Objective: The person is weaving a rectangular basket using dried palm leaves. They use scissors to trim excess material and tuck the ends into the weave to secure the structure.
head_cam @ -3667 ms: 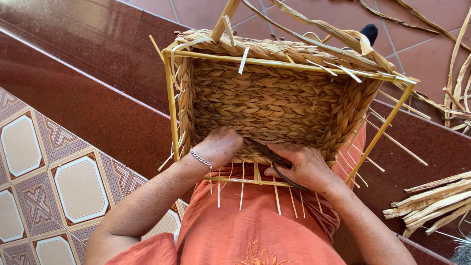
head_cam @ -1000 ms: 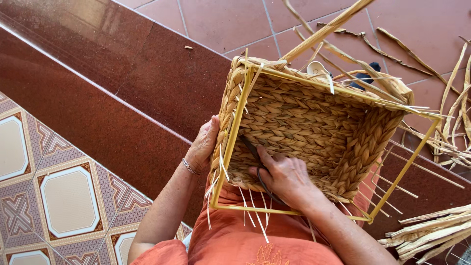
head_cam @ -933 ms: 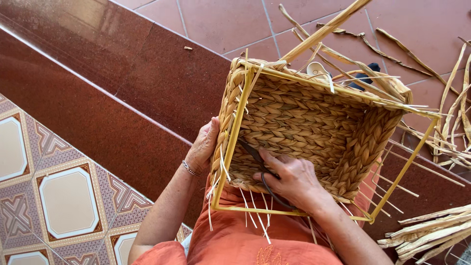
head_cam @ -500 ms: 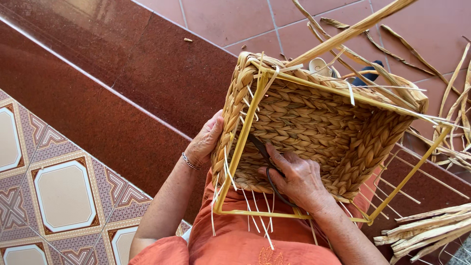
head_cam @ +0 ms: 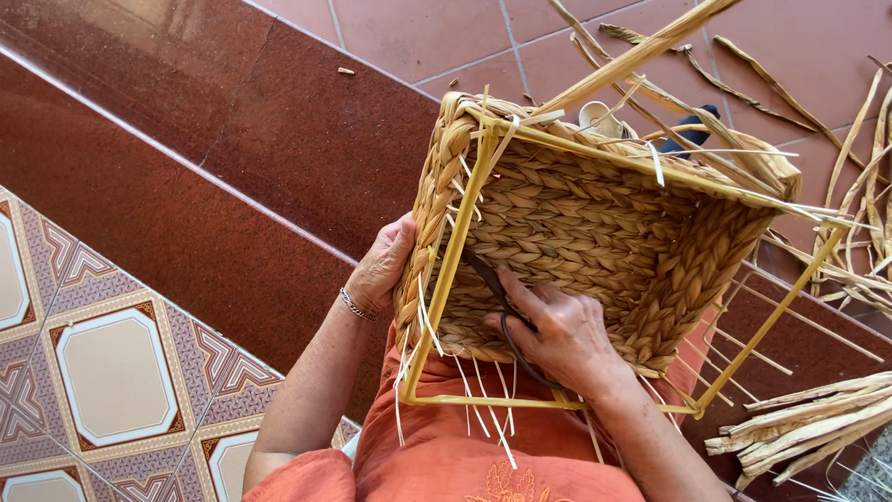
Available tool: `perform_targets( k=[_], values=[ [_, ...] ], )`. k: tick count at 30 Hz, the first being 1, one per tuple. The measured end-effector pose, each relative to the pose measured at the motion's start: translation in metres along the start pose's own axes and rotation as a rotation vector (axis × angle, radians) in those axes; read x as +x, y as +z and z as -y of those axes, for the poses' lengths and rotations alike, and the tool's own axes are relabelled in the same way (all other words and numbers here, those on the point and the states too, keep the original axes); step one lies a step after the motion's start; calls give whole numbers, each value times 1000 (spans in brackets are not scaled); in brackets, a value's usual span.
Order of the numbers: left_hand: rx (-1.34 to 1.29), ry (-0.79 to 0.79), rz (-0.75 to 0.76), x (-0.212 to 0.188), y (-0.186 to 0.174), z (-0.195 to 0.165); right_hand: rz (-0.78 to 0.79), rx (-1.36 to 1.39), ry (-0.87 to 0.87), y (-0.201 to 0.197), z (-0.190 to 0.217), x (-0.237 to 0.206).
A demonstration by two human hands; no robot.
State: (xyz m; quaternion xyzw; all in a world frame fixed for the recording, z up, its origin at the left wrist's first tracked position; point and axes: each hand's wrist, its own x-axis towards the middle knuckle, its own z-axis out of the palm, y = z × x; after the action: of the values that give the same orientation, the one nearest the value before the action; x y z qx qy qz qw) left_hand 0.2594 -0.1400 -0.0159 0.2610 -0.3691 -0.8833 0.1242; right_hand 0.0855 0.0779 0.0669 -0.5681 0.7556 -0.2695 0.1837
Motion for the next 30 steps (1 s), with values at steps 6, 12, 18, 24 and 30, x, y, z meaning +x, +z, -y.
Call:
perform_targets(
  k=[6,12,18,24,30],
  values=[
    [-7,6,28,0,3,-2,-66,-34,-56,0,-2,-1],
    [8,19,28,-3,10,-6,52,-178,2,8,1,8],
    [16,36,68,0,11,-7,151,-387,23,29,8,9],
    [65,37,56,3,7,-6,296,-464,69,41,17,14],
    [43,34,32,2,6,-3,129,100,166,25,15,25]
  ],
)
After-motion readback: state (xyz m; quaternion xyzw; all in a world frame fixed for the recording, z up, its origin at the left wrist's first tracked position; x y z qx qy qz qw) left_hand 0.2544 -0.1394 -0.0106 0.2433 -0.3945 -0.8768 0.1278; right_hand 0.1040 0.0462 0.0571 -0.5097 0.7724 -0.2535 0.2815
